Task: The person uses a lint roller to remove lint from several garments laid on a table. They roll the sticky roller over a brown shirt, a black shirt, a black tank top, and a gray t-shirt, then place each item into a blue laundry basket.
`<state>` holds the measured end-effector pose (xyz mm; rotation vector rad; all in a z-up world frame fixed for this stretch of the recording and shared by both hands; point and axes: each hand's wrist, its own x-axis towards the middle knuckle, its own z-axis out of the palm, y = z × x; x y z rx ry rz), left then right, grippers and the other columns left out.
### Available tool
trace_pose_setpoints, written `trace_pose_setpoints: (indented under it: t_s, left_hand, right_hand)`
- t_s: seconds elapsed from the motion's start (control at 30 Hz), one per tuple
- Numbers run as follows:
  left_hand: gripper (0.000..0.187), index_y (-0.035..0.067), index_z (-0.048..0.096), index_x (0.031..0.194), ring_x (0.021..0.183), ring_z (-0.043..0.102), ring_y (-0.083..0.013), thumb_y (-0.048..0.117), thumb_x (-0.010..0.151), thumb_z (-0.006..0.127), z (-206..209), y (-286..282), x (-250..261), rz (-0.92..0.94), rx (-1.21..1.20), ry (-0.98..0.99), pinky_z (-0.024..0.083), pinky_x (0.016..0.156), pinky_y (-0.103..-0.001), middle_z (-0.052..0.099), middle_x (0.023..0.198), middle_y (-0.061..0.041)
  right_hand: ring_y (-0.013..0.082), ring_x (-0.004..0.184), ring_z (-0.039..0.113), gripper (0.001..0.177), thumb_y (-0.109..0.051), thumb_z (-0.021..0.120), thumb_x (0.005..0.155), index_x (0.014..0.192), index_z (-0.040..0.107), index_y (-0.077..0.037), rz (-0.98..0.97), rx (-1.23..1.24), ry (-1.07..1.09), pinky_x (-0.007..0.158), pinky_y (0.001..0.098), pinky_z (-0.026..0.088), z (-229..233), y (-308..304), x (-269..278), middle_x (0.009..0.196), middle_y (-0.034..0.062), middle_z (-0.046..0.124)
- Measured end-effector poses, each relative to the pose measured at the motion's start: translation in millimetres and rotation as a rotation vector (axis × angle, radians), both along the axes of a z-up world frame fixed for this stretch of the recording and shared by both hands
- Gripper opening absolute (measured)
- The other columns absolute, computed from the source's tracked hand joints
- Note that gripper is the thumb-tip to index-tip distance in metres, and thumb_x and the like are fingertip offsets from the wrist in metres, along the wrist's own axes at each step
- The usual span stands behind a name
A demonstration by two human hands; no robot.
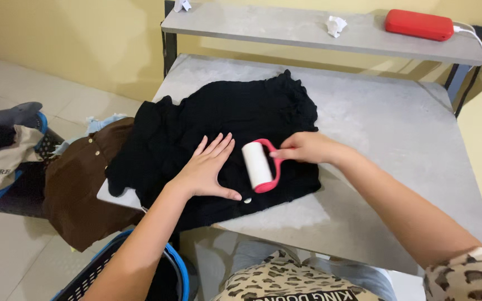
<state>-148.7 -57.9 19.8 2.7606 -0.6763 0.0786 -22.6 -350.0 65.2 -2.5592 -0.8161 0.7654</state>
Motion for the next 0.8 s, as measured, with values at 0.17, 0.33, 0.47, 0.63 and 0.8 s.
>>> trace_pose_setpoints:
  t_s: [0.17, 0.33, 0.47, 0.63, 0.8]
  left_hand:
    - [0.144, -0.006, 0.026, 0.156, 0.157, 0.014, -0.0354, 0.085, 0.056, 0.076, -3.0, 1.1, -0.6, 0.008, 0.009, -0.003, 0.004, 0.124, -0.054, 0.02, 0.167, -0.023]
    - [0.136, -0.005, 0.033, 0.154, 0.155, 0.018, -0.035, 0.08, 0.058, 0.079, -1.6, 2.0, -7.0, 0.025, -0.049, -0.04, 0.006, 0.125, -0.054, 0.026, 0.166, -0.022]
    - [0.107, 0.001, 0.053, 0.144, 0.151, 0.035, -0.0349, 0.064, 0.064, 0.087, 7.1, 19.5, -30.0, 0.027, -0.194, -0.122, 0.017, 0.124, -0.054, 0.043, 0.159, -0.02]
    - [0.061, 0.015, 0.071, 0.098, 0.124, 0.065, -0.0222, 0.049, 0.055, 0.097, 31.1, 58.3, -86.2, 0.13, -0.365, 0.099, 0.046, 0.111, -0.041, 0.072, 0.124, -0.002]
    - [0.064, 0.012, 0.074, 0.098, 0.124, 0.055, -0.0346, 0.029, 0.041, 0.1, 31.0, 69.7, -140.9, 0.123, -0.365, 0.053, 0.036, 0.1, -0.047, 0.066, 0.126, -0.008]
  right_hand:
    - [0.0176, 0.094, 0.068, 0.068, -0.077, 0.059, 0.078, 0.106, 0.086, -0.02, 0.026, -0.057, -0.06, 0.089, 0.036, 0.051, -11.5, -70.0, 35.9, 0.102, 0.0044, 0.078]
    - [0.0231, 0.091, 0.072, 0.079, -0.072, 0.065, 0.074, 0.115, 0.079, -0.006, -0.217, -0.118, -0.069, 0.086, 0.0376, 0.058, -18.3, -174.3, 75.2, 0.101, 0.0099, 0.078]
    - [0.0331, 0.073, 0.047, 0.061, -0.059, 0.069, 0.097, 0.124, 0.078, -0.005, -0.43, 0.023, -0.047, 0.069, 0.0571, 0.047, -20.6, -219.9, 78.9, 0.091, 0.0384, 0.058]
    - [0.0163, 0.085, 0.062, 0.067, -0.027, 0.095, 0.061, 0.12, 0.07, -0.008, 0.007, 0.472, -0.245, 0.079, 0.0339, 0.054, -38.7, -172.6, 44.1, 0.093, 0.0023, 0.073]
    - [0.0195, 0.091, 0.059, 0.065, -0.012, 0.093, 0.061, 0.117, 0.059, -0.007, 0.208, 0.394, -0.103, 0.085, 0.0359, 0.051, -45.1, -93.0, 2.6, 0.096, 0.0086, 0.065]
